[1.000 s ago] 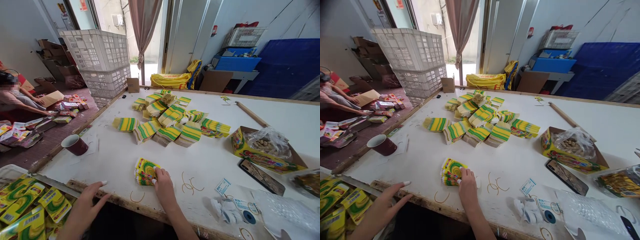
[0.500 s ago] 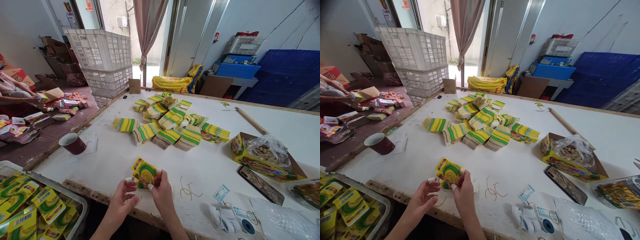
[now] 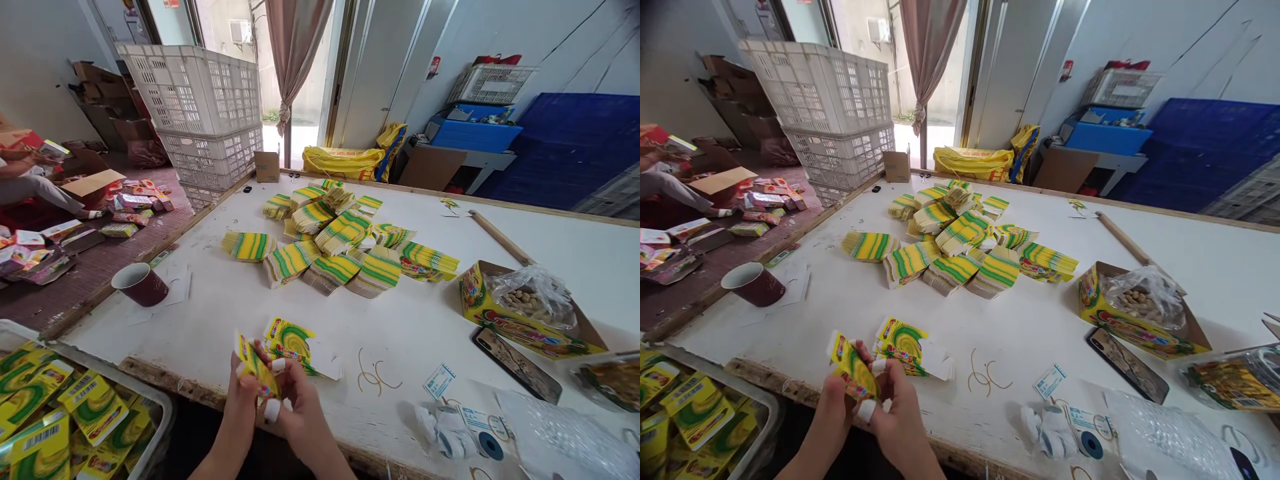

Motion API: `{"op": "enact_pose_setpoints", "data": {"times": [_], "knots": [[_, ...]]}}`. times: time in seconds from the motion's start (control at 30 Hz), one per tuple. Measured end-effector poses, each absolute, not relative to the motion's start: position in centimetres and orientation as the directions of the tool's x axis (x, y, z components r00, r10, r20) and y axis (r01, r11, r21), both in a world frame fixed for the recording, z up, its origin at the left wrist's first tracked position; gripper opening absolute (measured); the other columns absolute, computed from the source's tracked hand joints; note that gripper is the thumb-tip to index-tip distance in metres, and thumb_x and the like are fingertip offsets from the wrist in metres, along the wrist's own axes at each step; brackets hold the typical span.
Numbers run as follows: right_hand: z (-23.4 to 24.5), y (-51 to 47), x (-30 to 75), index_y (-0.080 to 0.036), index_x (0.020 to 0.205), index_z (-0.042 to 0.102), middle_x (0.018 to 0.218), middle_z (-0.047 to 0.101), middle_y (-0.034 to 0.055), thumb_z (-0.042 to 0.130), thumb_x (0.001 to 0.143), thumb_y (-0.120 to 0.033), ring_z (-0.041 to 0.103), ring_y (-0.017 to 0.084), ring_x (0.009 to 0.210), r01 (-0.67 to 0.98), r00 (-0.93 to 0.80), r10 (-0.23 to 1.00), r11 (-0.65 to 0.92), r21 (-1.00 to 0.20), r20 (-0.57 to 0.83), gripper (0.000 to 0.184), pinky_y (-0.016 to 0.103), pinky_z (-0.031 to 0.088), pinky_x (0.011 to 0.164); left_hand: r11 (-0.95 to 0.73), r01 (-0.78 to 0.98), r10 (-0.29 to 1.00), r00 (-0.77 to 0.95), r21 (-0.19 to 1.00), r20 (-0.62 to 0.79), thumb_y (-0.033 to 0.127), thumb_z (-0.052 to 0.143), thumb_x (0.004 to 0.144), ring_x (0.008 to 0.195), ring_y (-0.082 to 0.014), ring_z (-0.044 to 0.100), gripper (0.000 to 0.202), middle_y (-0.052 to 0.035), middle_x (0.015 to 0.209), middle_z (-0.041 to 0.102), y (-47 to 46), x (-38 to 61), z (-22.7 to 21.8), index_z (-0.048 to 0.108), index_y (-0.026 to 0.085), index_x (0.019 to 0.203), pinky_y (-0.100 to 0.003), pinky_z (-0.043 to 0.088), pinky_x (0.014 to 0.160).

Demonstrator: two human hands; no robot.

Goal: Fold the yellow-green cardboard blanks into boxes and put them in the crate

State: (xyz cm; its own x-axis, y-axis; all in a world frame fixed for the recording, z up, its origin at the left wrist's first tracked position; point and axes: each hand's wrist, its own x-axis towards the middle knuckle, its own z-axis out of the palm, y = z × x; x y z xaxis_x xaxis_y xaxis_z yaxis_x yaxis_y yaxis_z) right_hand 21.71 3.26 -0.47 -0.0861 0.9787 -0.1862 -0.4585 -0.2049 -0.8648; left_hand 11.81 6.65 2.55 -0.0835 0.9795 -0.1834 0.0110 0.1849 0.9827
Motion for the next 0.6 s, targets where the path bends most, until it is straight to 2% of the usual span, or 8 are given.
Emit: {"op": "enact_pose_setpoints", "data": {"times": [0.1, 0.2, 0.3, 0.4, 0.43, 0.5, 0.53, 0.6], "knots": [[-1.2, 3.6, 23.0, -0.019, 0.090, 0.058, 0.083, 0.059, -0.0006, 0.071, 0.073, -0.034, 0.051, 0.013, 0.076, -0.493, -0.073, 0.985, -0.174, -0.852, -0.159, 0.027, 0.027, 0.042, 0.071, 0.194, 0.018, 0.981, -0.005, 0.981, -0.194, 0.065, 0.076, 0.061, 0.083, -0.0233, 0.068, 0.058, -0.0065, 0.090, 0.073, 6.3, 10.7, 2.1, 0.067, 0.019, 0.095, -0.033, 0.058, 0.077], [-2.1, 3.6, 24.4, -0.019, 0.083, 0.062, 0.079, 0.062, 0.0006, 0.062, 0.081, -0.030, 0.052, 0.014, 0.071, -0.357, -0.036, 0.993, -0.122, -0.926, -0.116, 0.012, 0.027, 0.044, 0.068, 0.240, 0.085, 0.965, 0.089, 0.967, -0.247, 0.052, 0.078, 0.068, 0.084, -0.0255, 0.070, 0.039, -0.0082, 0.088, 0.076, 7.2, 9.0, 2.1, 0.074, 0.017, 0.086, -0.036, 0.057, 0.081], [-2.4, 3.7, 25.9, -0.020, 0.083, 0.066, 0.077, 0.064, 0.0005, 0.058, 0.085, -0.020, 0.054, 0.014, 0.071, -0.053, 0.084, 0.992, 0.094, -0.994, 0.090, 0.009, 0.026, 0.044, 0.066, 0.224, 0.048, 0.925, 0.304, 0.973, -0.228, 0.069, 0.068, 0.069, 0.095, -0.0314, 0.069, 0.060, -0.0125, 0.100, 0.075, 9.3, 6.5, 2.7, 0.074, 0.018, 0.100, -0.043, 0.055, 0.087], [-1.6, 3.8, 27.1, -0.024, 0.091, 0.068, 0.081, 0.068, -0.0003, 0.050, 0.088, -0.008, 0.055, 0.015, 0.077, 0.338, 0.067, 0.901, 0.384, -0.859, 0.429, 0.024, 0.027, 0.043, 0.069, 0.125, 0.063, 0.892, 0.429, 0.990, -0.140, 0.083, 0.053, 0.069, 0.115, -0.0347, 0.061, 0.083, -0.0146, 0.125, 0.066, 10.8, 4.7, 4.0, 0.063, 0.022, 0.124, -0.049, 0.047, 0.098], [-1.2, 3.8, 27.2, -0.025, 0.092, 0.068, 0.082, 0.069, -0.0013, 0.049, 0.089, -0.007, 0.055, 0.014, 0.078, 0.427, 0.017, 0.865, 0.448, -0.786, 0.502, 0.027, 0.028, 0.043, 0.073, 0.088, 0.157, 0.878, 0.454, 0.984, -0.151, 0.079, 0.060, 0.067, 0.120, -0.0348, 0.058, 0.083, -0.0140, 0.130, 0.063, 10.9, 4.7, 4.4, 0.059, 0.023, 0.129, -0.049, 0.045, 0.102], [-0.5, 3.6, 27.0, -0.028, 0.093, 0.067, 0.083, 0.070, -0.0044, 0.048, 0.089, -0.005, 0.055, 0.014, 0.081, 0.520, -0.090, 0.813, 0.531, -0.669, 0.575, 0.030, 0.032, 0.041, 0.088, 0.030, 0.415, 0.833, 0.492, 0.909, -0.252, 0.054, 0.081, 0.060, 0.122, -0.0345, 0.056, 0.082, -0.0124, 0.132, 0.061, 10.4, 5.6, 5.1, 0.055, 0.024, 0.131, -0.046, 0.044, 0.103], [-0.3, 3.4, 26.7, -0.029, 0.096, 0.066, 0.090, 0.071, -0.0047, 0.050, 0.089, -0.006, 0.057, 0.015, 0.090, 0.541, -0.119, 0.804, 0.545, -0.641, 0.583, 0.029, 0.036, 0.037, 0.098, 0.010, 0.523, 0.816, 0.489, 0.852, -0.310, 0.040, 0.084, 0.057, 0.118, -0.0336, 0.058, 0.080, -0.0113, 0.128, 0.064, 9.9, 6.3, 5.2, 0.054, 0.023, 0.130, -0.044, 0.046, 0.100], [-0.5, 3.0, 26.1, -0.031, 0.117, 0.060, 0.122, 0.065, 0.0001, 0.055, 0.088, -0.014, 0.051, 0.020, 0.118, 0.547, -0.034, 0.826, 0.486, -0.681, 0.562, 0.034, 0.044, 0.024, 0.113, -0.029, 0.653, 0.810, 0.459, 0.756, -0.365, 0.026, 0.074, 0.063, 0.102, -0.0295, 0.065, 0.065, -0.0090, 0.113, 0.069, 8.8, 7.8, 5.0, 0.054, 0.020, 0.124, -0.039, 0.052, 0.088]]}}
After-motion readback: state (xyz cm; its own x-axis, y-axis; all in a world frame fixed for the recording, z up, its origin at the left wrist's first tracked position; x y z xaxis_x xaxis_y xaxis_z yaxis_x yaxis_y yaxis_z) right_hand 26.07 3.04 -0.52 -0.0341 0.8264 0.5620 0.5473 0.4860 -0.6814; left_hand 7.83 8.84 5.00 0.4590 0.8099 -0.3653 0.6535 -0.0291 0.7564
